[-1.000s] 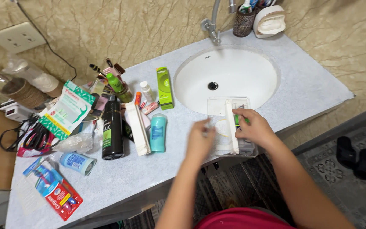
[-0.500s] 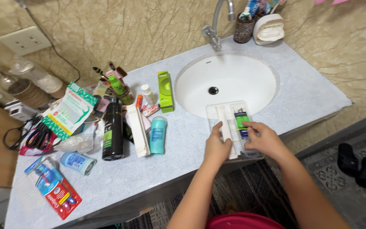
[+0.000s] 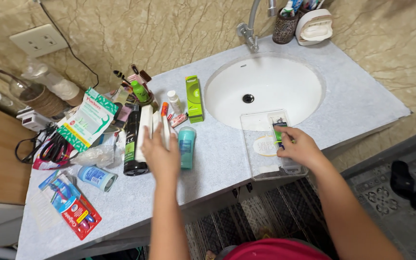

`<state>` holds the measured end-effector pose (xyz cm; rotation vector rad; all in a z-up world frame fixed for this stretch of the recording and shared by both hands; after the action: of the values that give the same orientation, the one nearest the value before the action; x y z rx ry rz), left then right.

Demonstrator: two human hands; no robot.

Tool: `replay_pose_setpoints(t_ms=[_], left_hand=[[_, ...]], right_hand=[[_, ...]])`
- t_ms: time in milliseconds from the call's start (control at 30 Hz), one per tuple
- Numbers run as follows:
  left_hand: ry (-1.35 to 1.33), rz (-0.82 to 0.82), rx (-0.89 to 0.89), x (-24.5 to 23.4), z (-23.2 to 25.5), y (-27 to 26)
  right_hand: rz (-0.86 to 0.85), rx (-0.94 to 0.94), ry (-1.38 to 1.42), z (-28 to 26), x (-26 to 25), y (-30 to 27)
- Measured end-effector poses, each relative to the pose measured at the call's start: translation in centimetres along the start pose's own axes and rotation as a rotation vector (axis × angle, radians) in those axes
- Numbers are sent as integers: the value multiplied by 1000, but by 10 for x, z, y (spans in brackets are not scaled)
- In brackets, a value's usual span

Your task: The person empties a bathroom cabinet onto the countertop, then systematically removes items from a clear organizer and places them on the counter. They continue to remove various toiletries, wipes, and other supplies from the cabinet and drawers, arranging them on the countertop.

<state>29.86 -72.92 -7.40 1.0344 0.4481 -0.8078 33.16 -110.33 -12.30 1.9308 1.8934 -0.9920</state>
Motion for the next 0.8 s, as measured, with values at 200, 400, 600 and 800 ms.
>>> replay_pose_setpoints(t_ms=[200,400,600,800], left_hand=[[-732,-363,1,99,109,-73],[-912,-763,-142,179,179,-123],[-1019,-863,-527,199,178,-130],[-1098,-743,-542,167,156,-119]], right_hand=[[75,70,-88,46,-22,9],[-88,153,120,94,-13,15],[-223,369,404,99,4,7],[-265,350,532,76,16,9]])
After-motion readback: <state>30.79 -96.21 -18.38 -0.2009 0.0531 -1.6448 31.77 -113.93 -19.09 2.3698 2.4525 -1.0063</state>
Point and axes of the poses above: each hand's wrist, its own y-axis towards the middle knuckle, its own x-axis out of the palm, z = x × y, the point moved 3 cm from there along y, towards the middle knuckle, and after that the axes turned 9 degrees about x, right-handed, at the moved point
